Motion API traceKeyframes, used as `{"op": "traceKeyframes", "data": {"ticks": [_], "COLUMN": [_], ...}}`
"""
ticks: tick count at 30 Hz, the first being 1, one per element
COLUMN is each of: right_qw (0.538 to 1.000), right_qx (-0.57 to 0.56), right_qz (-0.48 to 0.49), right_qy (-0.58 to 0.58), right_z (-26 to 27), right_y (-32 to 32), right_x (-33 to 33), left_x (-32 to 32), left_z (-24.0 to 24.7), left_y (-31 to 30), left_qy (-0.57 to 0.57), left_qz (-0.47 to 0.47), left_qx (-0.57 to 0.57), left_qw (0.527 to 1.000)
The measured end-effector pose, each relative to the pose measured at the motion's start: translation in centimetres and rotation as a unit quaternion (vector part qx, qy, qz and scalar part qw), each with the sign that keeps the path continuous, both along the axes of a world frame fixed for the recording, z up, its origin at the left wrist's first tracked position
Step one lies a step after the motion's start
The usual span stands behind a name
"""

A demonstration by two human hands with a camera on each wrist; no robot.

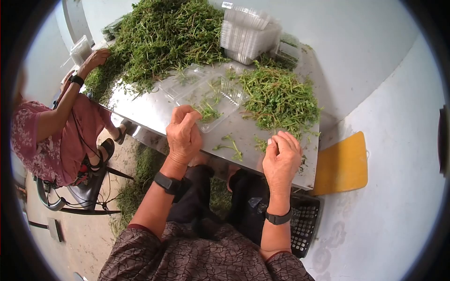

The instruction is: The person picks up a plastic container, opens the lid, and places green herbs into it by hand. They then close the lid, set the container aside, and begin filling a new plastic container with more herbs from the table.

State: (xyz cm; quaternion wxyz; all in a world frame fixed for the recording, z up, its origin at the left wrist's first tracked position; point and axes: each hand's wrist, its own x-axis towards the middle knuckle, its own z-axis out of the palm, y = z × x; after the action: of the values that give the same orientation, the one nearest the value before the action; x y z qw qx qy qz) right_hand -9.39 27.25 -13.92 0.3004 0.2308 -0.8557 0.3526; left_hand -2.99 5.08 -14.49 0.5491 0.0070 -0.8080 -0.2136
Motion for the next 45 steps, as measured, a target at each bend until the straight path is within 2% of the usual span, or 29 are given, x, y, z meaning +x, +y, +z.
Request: {"op": "traceKeyframes", "data": {"ticks": [8, 11, 23, 26, 28, 29, 31, 35, 37, 38, 40, 45], "right_qw": [1.0, 1.0, 0.999, 0.999, 0.997, 0.997, 0.996, 0.992, 0.977, 0.977, 0.968, 0.956], "right_qx": [0.002, 0.005, 0.034, 0.029, 0.029, 0.035, 0.057, 0.101, 0.195, 0.196, 0.22, 0.27], "right_qz": [0.001, 0.005, -0.005, 0.031, -0.009, -0.009, -0.035, -0.049, -0.088, -0.089, -0.09, -0.089], "right_qy": [0.016, 0.016, 0.019, -0.004, 0.073, 0.074, 0.055, 0.05, -0.003, -0.004, -0.083, -0.074], "right_z": [-0.3, -0.1, -0.3, 2.0, 5.4, 7.0, 9.6, 10.8, 10.8, 10.7, 10.7, 9.8], "right_y": [-0.1, -0.2, 0.0, 1.0, 1.5, 1.4, 0.8, -0.5, -1.8, -2.1, -2.7, -3.1], "right_x": [-0.2, -0.1, -0.7, -1.6, -2.6, -3.1, -4.3, -7.9, -10.3, -10.8, -11.7, -12.9], "left_x": [0.2, 0.1, 0.1, 0.5, 0.4, 0.4, 0.6, 0.7, 0.3, 0.2, 0.3, 0.3], "left_z": [0.1, 0.0, -0.2, -0.4, -0.5, -0.5, -0.5, -0.3, -0.5, -0.5, -0.3, -0.5], "left_y": [0.2, -0.1, -0.1, 0.3, 0.4, 0.4, 0.4, 0.3, 0.0, 0.0, 0.0, -0.1], "left_qy": [-0.036, -0.009, 0.003, -0.008, 0.001, 0.007, 0.004, -0.011, -0.005, -0.002, -0.004, -0.006], "left_qz": [-0.008, 0.003, -0.007, 0.002, 0.0, -0.005, -0.005, -0.006, -0.001, 0.002, 0.002, -0.003], "left_qx": [0.024, -0.005, 0.029, 0.037, 0.053, 0.062, 0.059, 0.051, 0.051, 0.052, 0.048, 0.053], "left_qw": [0.999, 1.0, 1.0, 0.999, 0.999, 0.998, 0.998, 0.999, 0.999, 0.999, 0.999, 0.999]}}
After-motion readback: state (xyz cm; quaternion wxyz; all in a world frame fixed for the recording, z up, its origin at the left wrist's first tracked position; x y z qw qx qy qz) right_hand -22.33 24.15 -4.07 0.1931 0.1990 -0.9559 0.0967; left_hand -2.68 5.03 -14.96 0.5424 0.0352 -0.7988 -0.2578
